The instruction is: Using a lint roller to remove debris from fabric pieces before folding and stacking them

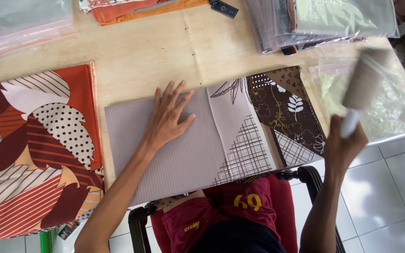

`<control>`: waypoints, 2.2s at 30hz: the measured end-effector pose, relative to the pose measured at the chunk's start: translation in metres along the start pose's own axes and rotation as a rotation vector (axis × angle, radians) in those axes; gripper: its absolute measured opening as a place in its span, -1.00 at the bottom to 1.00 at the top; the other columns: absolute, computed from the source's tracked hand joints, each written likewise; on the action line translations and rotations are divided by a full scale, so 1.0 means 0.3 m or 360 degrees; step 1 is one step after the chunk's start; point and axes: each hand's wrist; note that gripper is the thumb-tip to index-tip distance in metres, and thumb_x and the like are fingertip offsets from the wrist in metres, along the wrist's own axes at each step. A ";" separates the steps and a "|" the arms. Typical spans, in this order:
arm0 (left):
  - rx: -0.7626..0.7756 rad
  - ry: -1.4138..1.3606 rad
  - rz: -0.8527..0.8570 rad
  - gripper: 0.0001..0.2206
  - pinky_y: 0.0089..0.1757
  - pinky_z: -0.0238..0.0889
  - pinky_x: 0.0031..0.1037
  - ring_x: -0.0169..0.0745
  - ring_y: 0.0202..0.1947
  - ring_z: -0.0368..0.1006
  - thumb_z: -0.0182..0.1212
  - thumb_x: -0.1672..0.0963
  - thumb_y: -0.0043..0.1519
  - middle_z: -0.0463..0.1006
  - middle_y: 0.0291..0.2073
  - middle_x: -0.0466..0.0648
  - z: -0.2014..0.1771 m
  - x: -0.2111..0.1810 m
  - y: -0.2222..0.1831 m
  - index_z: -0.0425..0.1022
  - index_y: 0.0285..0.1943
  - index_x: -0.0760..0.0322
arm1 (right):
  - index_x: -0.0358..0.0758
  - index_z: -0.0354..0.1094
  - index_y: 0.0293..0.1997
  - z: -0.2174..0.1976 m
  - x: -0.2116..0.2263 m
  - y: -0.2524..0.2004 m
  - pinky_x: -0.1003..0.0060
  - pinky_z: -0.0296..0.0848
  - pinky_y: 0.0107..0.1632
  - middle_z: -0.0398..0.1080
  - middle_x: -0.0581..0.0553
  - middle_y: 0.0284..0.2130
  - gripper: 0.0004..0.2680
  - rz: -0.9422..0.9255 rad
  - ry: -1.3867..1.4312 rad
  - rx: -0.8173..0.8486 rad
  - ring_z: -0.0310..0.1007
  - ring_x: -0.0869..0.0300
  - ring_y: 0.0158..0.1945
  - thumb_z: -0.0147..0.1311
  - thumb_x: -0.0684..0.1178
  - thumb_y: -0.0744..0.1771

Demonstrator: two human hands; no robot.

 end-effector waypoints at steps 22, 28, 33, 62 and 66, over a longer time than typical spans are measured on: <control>0.0326 -0.0020 0.0848 -0.66 0.25 0.17 0.07 0.06 0.34 0.21 0.12 0.18 0.27 0.54 0.18 -0.04 0.529 -0.588 0.767 0.46 0.25 0.10 | -0.28 0.29 0.16 -0.086 -0.185 -0.288 0.34 0.23 -0.47 0.26 -0.01 -0.46 -0.82 0.0417 0.0429 -0.0025 0.24 0.29 -0.46 -0.02 -0.17 0.41; 0.0252 0.0197 0.0890 -0.64 -0.02 0.32 -0.22 -0.06 0.11 0.31 0.16 0.24 0.09 0.52 -0.11 -0.15 0.535 -0.573 0.821 0.55 0.04 -0.02 | -0.43 0.23 0.11 -0.063 -0.267 -0.273 0.40 0.33 -0.41 0.39 -0.15 -0.55 -0.87 0.0203 0.0620 -0.0069 0.37 0.23 -0.59 -0.04 -0.19 0.46; 0.0246 0.0252 0.0834 -0.61 0.13 0.22 0.08 0.06 0.25 0.28 0.18 0.27 0.16 0.52 0.19 0.03 0.613 -0.510 0.877 0.52 0.18 0.08 | -0.39 0.27 0.20 -0.083 -0.225 -0.278 0.38 0.41 -0.39 0.35 -0.09 -0.50 -0.77 0.0400 0.0507 0.0003 0.35 0.26 -0.46 -0.03 -0.06 0.45; -0.0373 -0.0082 0.0303 -0.68 0.00 0.40 -0.25 -0.15 0.08 0.37 0.28 0.10 0.30 0.37 0.15 -0.04 0.416 -0.398 0.608 0.34 0.21 0.11 | -0.35 0.20 0.12 -0.135 -0.016 -0.265 0.35 0.20 -0.42 0.18 -0.10 -0.50 -0.78 0.0186 0.0344 0.0104 0.14 0.26 -0.47 -0.22 0.01 0.50; -0.0108 -0.0080 -0.0049 -0.52 0.08 0.28 -0.04 -0.01 0.22 0.28 0.34 -0.04 0.25 0.36 0.23 0.02 0.257 -0.271 0.408 0.32 0.26 0.16 | -0.14 -0.14 0.04 -0.081 0.090 -0.247 0.33 -0.01 -0.49 0.16 -0.09 -0.50 -0.84 0.0212 0.0552 0.0476 0.03 0.27 -0.50 -0.17 -0.10 0.45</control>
Point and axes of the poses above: each hand's wrist, its own y-axis towards the middle knuckle, its own z-axis out of the palm, x = y × z
